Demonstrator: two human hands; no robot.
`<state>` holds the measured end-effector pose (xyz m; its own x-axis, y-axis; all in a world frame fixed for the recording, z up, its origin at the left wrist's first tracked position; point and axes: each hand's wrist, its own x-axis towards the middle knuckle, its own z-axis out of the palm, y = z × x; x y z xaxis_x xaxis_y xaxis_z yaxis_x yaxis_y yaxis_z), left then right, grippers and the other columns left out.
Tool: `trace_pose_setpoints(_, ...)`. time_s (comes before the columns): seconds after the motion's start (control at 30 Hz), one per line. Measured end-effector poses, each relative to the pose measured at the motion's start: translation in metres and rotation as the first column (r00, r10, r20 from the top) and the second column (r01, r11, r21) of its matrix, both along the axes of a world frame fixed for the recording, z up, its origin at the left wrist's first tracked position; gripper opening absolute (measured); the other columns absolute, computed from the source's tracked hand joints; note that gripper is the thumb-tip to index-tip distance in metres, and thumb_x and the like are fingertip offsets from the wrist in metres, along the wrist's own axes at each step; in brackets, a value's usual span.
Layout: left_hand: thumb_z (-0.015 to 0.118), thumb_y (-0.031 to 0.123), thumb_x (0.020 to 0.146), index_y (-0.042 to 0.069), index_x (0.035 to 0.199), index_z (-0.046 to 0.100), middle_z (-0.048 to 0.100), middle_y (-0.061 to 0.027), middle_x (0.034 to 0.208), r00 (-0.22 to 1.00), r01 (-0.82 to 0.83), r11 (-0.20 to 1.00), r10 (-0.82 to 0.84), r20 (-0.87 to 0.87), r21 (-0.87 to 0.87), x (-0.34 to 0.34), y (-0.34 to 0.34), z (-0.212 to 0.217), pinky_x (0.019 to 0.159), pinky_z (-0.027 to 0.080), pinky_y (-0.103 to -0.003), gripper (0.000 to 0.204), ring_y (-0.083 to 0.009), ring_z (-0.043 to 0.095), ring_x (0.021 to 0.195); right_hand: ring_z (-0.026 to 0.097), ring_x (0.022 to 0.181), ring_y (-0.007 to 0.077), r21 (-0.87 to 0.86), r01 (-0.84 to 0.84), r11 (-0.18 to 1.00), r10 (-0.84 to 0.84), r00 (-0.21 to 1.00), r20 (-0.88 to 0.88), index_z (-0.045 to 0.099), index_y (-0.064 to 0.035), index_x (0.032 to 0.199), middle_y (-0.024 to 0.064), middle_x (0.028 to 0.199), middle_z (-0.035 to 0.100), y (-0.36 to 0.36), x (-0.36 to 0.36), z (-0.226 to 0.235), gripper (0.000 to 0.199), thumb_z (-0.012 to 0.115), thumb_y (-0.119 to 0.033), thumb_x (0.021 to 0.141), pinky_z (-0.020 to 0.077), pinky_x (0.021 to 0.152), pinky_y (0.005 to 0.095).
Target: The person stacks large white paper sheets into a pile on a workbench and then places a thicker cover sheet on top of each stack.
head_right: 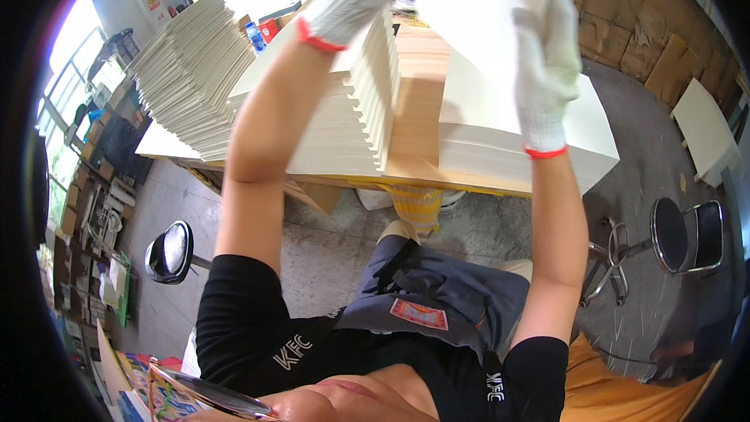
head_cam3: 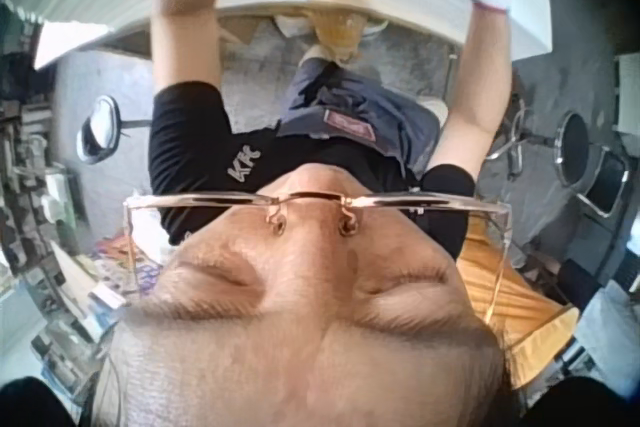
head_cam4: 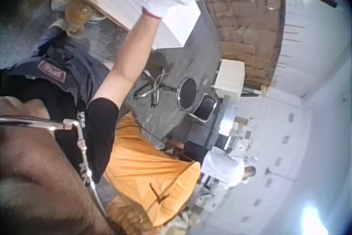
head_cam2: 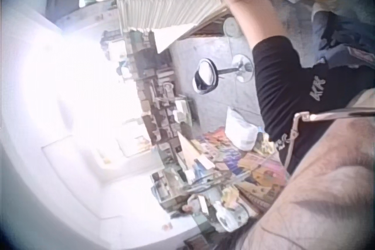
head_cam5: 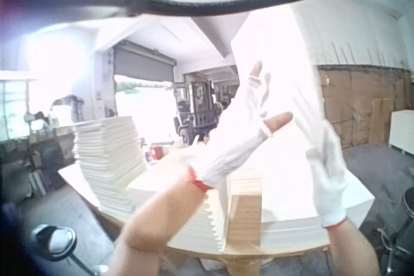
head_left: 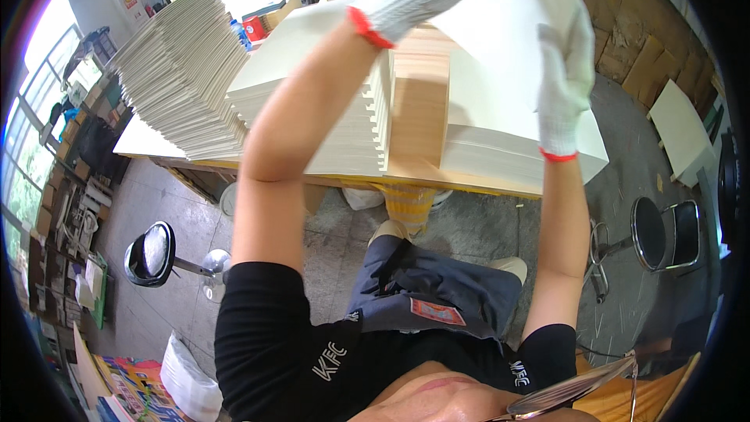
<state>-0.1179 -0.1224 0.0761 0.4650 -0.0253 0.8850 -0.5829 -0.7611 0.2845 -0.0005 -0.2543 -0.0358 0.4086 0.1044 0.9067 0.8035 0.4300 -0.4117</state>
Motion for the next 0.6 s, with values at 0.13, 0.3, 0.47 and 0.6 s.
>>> trace_pose_setpoints(0.13,0.070,0.027,0.088,0.004,0.160,0.022,0.026,-0.0238,0.162,0.936,-0.348,0.920,0.351,0.015,0.177,-0.072,0.109,0.008,0.126,0.012,-0.043,0.089,-0.0364,0.021,0.152,0.059,0.123,0.0209,0.064,-0.226,0.972,0.235,0.944,-0.230,0.038,0.0000,0.152,0.0145,0.139,0.058,0.005,-0.014,0.047,0.056,0.056,-0.008,0.099,0.0468,0.106,0.0316)
trace_pose_setpoints(0.3,0.065,0.043,0.096,0.004,0.152,0.041,0.056,-0.0231,0.140,0.829,-0.536,0.765,0.397,-0.394,-0.357,-0.167,0.155,-0.025,0.079,0.058,-0.029,0.072,-0.0206,0.070,0.097,0.047,0.138,0.0249,0.258,-0.800,0.542,0.834,0.551,-0.046,0.038,0.0018,0.151,0.0143,0.149,0.050,0.081,-0.036,0.075,0.056,0.053,-0.003,0.097,0.0360,0.117,0.0364)
trace_pose_setpoints(0.47,0.054,0.006,0.100,0.000,0.146,0.046,0.062,-0.0201,0.128,0.915,-0.400,0.675,0.340,-0.219,-0.621,-0.219,0.232,-0.031,0.060,0.048,-0.019,0.048,-0.0083,0.054,0.067,0.065,0.105,0.0195,0.076,-0.595,0.800,0.556,0.689,-0.466,0.058,-0.0018,0.134,0.0136,0.119,0.069,0.181,-0.041,0.073,0.047,0.071,-0.012,0.090,0.0517,0.093,0.0302)
trace_pose_setpoints(0.6,0.049,0.005,0.095,0.003,0.134,0.060,0.069,-0.0143,0.120,0.762,-0.647,0.583,0.506,-0.404,-0.492,-0.233,0.244,-0.044,0.060,0.048,-0.023,0.040,-0.0101,0.055,0.065,0.063,0.096,0.0163,-0.523,-0.511,0.682,0.232,0.829,-0.508,0.067,0.0026,0.115,0.0117,0.107,0.070,0.249,0.010,0.033,0.044,0.074,-0.032,0.088,0.0503,0.086,0.0306)
